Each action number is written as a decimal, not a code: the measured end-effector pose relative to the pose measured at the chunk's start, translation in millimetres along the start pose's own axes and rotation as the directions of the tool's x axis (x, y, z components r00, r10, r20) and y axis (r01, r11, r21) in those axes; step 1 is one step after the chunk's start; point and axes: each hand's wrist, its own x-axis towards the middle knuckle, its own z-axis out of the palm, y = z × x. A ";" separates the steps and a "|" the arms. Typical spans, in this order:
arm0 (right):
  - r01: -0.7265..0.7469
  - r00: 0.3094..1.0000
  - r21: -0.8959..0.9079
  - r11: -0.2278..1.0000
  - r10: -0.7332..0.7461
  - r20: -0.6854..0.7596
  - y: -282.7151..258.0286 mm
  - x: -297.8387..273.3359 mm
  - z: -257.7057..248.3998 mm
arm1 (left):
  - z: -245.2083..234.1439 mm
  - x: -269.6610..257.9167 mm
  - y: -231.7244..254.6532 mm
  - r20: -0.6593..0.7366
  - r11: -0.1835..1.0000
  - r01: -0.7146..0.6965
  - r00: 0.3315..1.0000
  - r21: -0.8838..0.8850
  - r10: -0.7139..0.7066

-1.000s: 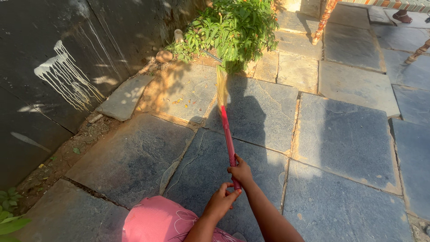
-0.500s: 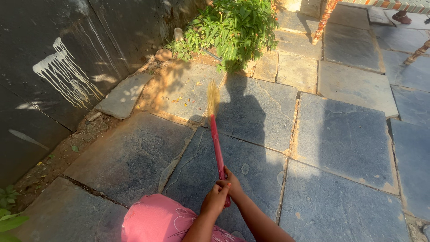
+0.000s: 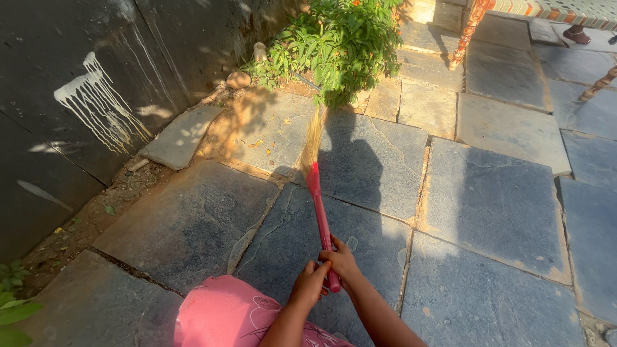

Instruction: The person sweeps the outdoor stone floor using a broom with a red handle.

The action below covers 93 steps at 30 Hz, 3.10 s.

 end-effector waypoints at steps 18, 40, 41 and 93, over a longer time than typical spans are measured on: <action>-0.210 0.967 0.039 0.977 0.201 0.157 -34.4 -99.2 20.2 | 1.0 16.5 -23.1 0.004 0.997 0.043 0.999 -0.058 -0.043; 0.009 0.898 -0.315 0.949 0.130 0.420 -98.3 -122.6 22.2 | -13.7 -2.2 -4.6 -0.003 0.744 -0.041 0.999 -0.667 0.052; 0.025 0.887 -0.349 0.937 0.140 0.439 -100.5 -120.4 20.9 | -13.6 -5.4 0.0 0.008 0.710 -0.046 0.997 -0.703 0.072; 0.158 0.974 -0.401 0.902 -0.075 0.214 -130.2 -70.1 36.2 | 26.3 18.7 39.5 -0.048 0.203 -0.075 0.990 -0.976 0.134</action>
